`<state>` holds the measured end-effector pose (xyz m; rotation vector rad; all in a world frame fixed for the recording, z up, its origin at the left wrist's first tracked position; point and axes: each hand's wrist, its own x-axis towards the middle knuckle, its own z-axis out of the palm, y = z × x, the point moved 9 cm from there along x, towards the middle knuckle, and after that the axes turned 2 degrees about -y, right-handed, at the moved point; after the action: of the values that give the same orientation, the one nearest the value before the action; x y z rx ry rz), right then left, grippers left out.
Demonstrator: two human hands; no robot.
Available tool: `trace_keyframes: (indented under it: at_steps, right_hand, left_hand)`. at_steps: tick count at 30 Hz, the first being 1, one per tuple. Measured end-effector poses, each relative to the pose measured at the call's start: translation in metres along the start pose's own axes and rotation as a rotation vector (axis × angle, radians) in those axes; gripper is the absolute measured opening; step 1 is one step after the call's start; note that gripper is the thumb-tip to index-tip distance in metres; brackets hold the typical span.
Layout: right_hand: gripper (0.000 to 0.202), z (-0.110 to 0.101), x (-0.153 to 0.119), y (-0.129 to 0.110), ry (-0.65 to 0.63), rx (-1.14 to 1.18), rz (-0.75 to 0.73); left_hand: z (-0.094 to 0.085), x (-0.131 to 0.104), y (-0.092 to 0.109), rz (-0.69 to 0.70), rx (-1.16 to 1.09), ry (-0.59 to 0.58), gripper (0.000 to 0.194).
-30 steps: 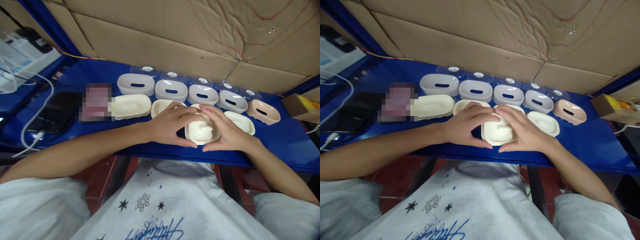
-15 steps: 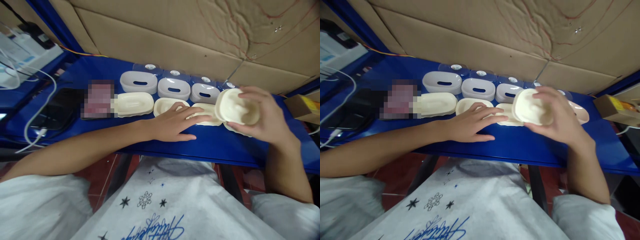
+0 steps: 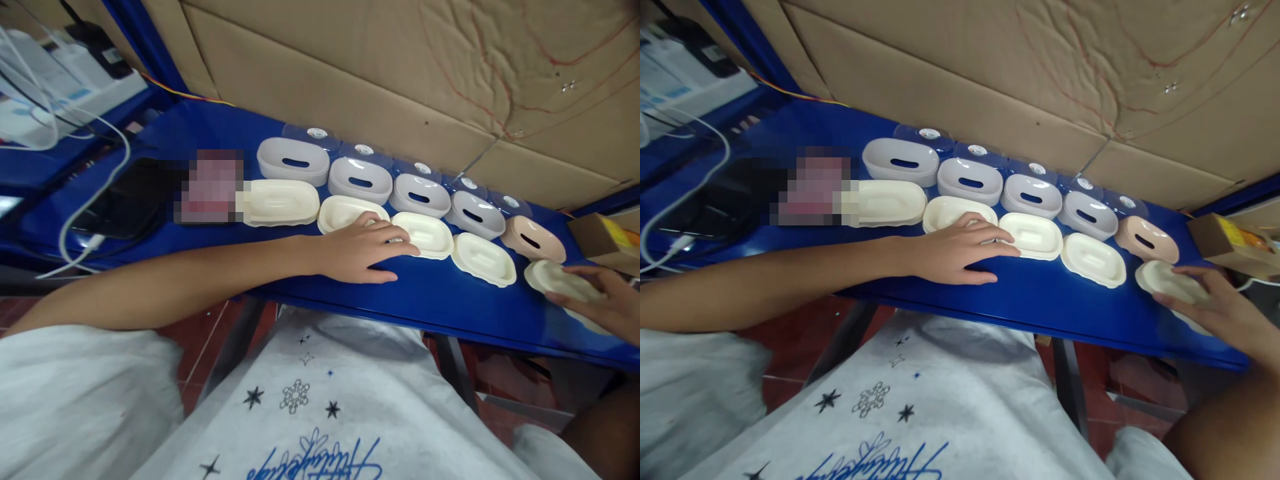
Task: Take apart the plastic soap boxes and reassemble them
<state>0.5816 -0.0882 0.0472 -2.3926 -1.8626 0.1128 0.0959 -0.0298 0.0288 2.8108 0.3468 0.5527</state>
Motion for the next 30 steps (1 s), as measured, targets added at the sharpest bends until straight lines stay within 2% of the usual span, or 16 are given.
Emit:
trace_keyframes:
  at_steps: [2, 4, 11, 14, 16, 18, 20, 22, 25, 30]
  right_hand:
    - [0.062, 0.020, 0.007, 0.010, -0.124, 0.075, 0.050]
    - [0.066, 0.030, 0.013, 0.004, -0.182, 0.130, 0.030]
    - [0.053, 0.025, 0.014, -0.040, -0.193, 0.195, -0.127]
    - [0.060, 0.025, 0.015, -0.045, -0.203, 0.198, -0.120]
    - [0.059, 0.022, 0.017, -0.044, -0.123, 0.191, -0.143]
    - [0.052, 0.015, 0.020, -0.039, 0.032, 0.183, -0.160]
    - [0.053, 0.011, 0.021, -0.027, 0.191, 0.152, -0.102]
    - [0.063, 0.013, 0.020, -0.015, 0.303, 0.126, 0.000]
    - [0.073, 0.025, 0.019, -0.016, 0.318, 0.126, 0.050]
    - [0.064, 0.034, 0.019, -0.042, 0.317, 0.140, -0.083]
  left_hand:
    - [0.000, 0.001, -0.002, -0.017, -0.020, 0.000, 0.044]
    - [-0.001, 0.001, -0.004, -0.024, -0.028, 0.008, 0.043]
    - [-0.005, 0.002, 0.000, -0.009, -0.027, 0.021, 0.035]
    - [-0.008, 0.002, 0.004, -0.004, -0.039, 0.042, 0.031]
    - [-0.009, 0.002, 0.006, 0.004, -0.042, 0.052, 0.029]
    - [-0.010, 0.002, 0.007, 0.007, -0.037, 0.056, 0.027]
    - [-0.009, 0.002, 0.006, 0.002, -0.029, 0.051, 0.025]
    - [-0.008, 0.002, 0.006, 0.001, -0.022, 0.043, 0.025]
    - [-0.006, 0.001, 0.006, 0.014, -0.008, 0.032, 0.026]
    - [-0.003, -0.001, 0.009, 0.044, -0.013, 0.016, 0.023]
